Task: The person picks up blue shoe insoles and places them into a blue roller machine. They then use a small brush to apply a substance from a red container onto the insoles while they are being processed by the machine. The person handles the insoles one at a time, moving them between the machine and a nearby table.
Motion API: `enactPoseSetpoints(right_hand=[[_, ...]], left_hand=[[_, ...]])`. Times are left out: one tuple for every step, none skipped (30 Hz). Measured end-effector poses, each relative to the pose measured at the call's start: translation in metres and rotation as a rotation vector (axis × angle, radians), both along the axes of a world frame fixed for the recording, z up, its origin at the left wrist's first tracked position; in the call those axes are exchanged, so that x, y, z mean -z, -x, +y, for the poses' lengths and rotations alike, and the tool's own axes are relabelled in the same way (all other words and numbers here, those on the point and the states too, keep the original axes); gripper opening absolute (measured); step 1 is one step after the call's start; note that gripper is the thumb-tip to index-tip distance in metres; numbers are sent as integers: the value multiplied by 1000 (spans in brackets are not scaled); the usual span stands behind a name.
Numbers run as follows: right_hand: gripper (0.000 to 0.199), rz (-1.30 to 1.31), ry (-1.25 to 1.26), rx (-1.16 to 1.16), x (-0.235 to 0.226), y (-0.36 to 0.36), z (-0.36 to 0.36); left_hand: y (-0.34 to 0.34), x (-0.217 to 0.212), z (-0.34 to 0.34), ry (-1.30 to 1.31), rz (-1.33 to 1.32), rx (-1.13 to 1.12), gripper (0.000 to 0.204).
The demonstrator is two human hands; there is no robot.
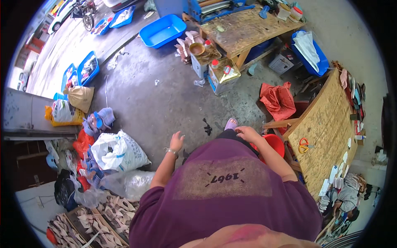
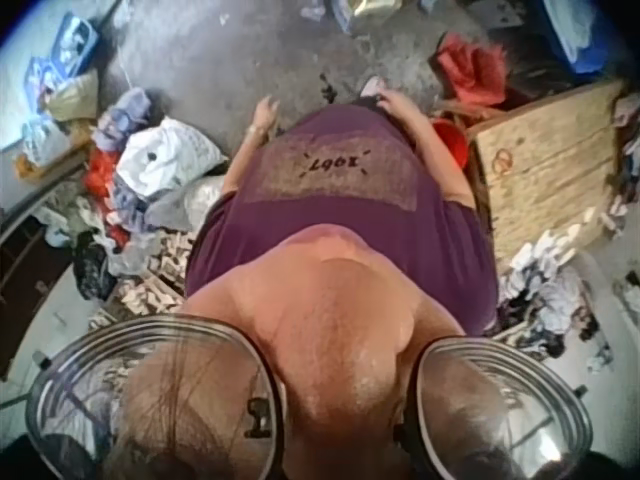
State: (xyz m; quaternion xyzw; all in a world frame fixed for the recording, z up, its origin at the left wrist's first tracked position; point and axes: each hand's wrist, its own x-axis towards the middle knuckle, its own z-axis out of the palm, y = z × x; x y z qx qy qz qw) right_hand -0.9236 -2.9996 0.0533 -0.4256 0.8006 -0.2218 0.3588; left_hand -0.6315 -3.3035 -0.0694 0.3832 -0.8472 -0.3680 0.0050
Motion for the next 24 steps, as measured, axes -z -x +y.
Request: enactPoseSetpoints(right_hand=[[32, 3, 0, 21, -3, 19, 0], [32, -3, -4, 36, -6, 36, 2], [33, -24, 13, 77, -10, 52, 6], [33, -46, 29, 116, -16, 69, 10], [33, -65, 41, 163, -19, 88, 17], [33, -42, 34, 168, -19, 108, 26], [33, -19, 27, 173, -18, 129, 37], [32, 1, 21, 181, -17, 147, 45], [32, -3, 19, 214, -15, 168, 52], [32, -7, 17, 248, -13, 188, 56], [31, -16, 12, 285, -10, 204, 58], [31, -12, 33, 286, -12, 221, 58], [31, -9, 56, 289, -11, 236, 51], [30, 3, 74, 302, -13, 253, 44], [30, 15, 90, 319, -15, 268, 38], [30, 24, 112, 304, -17, 283, 28], [31, 31, 137, 287, -19, 297, 16], [32, 38, 156, 273, -18, 312, 6], [33, 47, 144, 246, -16, 328, -2], [33, 55, 131, 218, -14, 343, -11], [34, 74, 128, 191, -16, 362, -23], [35, 91, 114, 187, -18, 379, -32], [35, 106, 98, 179, -25, 395, -42], [35, 114, 73, 172, -30, 410, -46]], left_hand=[[41, -11, -3, -7, 20, 70, 41], [76, -18, -3, -74, 32, 52, 40], [107, -24, -3, -142, 39, 33, 39], [133, -31, -3, -210, 47, 11, 38], [159, -40, -2, -188, 22, 48, 37], [185, -47, 0, -169, 0, 90, 35], [209, -54, 3, -151, -21, 130, 34], [228, -56, 4, -167, -34, 121, 33], [245, -58, 5, -182, -47, 113, 32], [262, -60, 4, -196, -61, 104, 31], [271, -60, 2, -182, -79, 118, 32], [282, -57, -1, -171, -88, 141, 32], [291, -55, -5, -158, -98, 165, 32], [299, -54, -7, -118, -95, 170, 30], [304, -51, -10, -81, -91, 179, 29], [307, -44, -17, -86, -95, 188, 28], [313, -38, -25, -89, -100, 194, 28], [327, -37, -30, -93, -117, 210, 27], [340, -36, -37, -95, -135, 226, 26], [350, -34, -43, -97, -153, 242, 25], [364, -30, -54, -85, -186, 254, 25], [377, -26, -64, -71, -220, 265, 25], [388, -21, -75, -59, -253, 272, 26], [397, -16, -81, -75, -219, 225, 25]])
